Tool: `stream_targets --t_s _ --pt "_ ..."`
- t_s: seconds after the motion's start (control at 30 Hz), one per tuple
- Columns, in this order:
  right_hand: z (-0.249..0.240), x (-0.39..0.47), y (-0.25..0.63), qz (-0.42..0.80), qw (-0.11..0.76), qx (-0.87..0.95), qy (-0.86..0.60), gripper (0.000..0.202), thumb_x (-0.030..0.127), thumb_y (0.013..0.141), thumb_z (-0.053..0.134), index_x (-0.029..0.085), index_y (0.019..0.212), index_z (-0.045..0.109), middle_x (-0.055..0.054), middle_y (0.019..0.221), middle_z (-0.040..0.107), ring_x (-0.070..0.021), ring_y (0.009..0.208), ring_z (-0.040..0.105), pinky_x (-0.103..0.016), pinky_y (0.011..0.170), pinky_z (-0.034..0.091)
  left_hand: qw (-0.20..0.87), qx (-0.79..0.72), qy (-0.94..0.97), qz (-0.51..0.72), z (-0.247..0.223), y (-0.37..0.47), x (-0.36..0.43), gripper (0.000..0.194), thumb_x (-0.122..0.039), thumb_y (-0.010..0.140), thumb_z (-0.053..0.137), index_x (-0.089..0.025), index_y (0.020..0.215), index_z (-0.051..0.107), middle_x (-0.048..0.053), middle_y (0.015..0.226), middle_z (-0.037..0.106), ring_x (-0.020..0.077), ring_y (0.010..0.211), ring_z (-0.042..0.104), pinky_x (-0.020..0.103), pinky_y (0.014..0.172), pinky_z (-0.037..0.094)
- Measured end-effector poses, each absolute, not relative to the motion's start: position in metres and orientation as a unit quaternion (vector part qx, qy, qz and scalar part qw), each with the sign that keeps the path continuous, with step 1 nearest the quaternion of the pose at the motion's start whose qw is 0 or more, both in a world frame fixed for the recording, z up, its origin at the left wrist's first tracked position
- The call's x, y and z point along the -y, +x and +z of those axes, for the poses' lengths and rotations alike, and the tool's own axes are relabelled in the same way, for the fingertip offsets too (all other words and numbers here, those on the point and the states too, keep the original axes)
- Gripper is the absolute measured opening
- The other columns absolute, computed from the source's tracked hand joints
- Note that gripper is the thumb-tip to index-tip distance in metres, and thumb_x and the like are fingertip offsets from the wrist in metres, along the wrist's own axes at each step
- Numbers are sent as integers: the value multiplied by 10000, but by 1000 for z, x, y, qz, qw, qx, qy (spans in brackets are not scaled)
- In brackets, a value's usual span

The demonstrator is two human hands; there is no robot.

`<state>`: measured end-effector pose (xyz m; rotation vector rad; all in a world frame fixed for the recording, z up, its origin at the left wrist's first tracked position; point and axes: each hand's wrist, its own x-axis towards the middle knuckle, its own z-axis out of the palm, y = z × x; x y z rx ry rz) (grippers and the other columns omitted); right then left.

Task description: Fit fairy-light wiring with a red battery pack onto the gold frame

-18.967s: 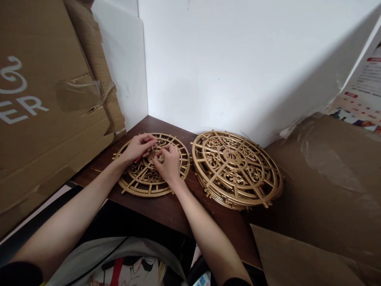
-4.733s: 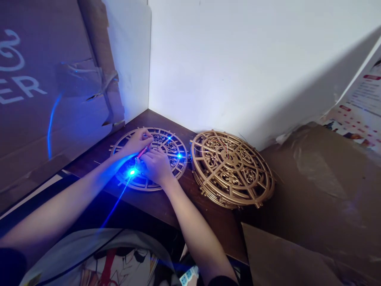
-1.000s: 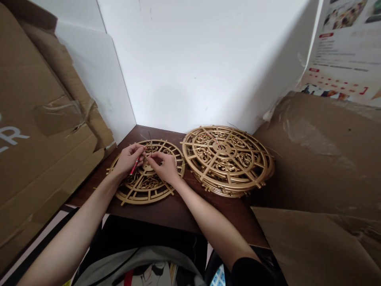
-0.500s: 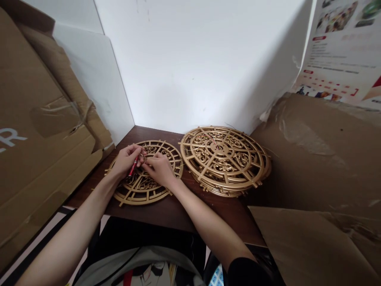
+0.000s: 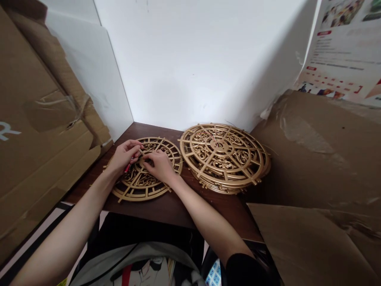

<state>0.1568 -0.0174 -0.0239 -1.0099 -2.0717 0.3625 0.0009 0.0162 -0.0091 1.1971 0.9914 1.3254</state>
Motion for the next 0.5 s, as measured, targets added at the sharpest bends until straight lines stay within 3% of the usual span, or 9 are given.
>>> stream_targets --t_s 0.3,0.4,0.5 --pt "-22 20 156 166 454 795 -367 126 214 891 553 189 870 675 -51 891 689 -168 852 604 -285 806 447 519 -414 580 472 -3 2 -9 193 -277 708 664 -148 849 635 -19 602 565 56 403 392 157 331 266" --pt "-22 21 155 173 465 780 -381 156 247 906 529 188 883 671 -53 890 694 -164 822 620 -279 788 456 482 -428 634 427 -3 1 -6 170 -303 740 639 -156 820 672 -44 477 492 69 366 364 175 347 259" --pt "-21 21 156 179 478 763 -396 165 256 903 526 178 896 672 -41 847 699 -149 742 615 -256 725 455 441 -435 668 412 -5 1 -7 161 -310 743 639 -165 787 693 -37 479 508 75 369 362 182 355 250"
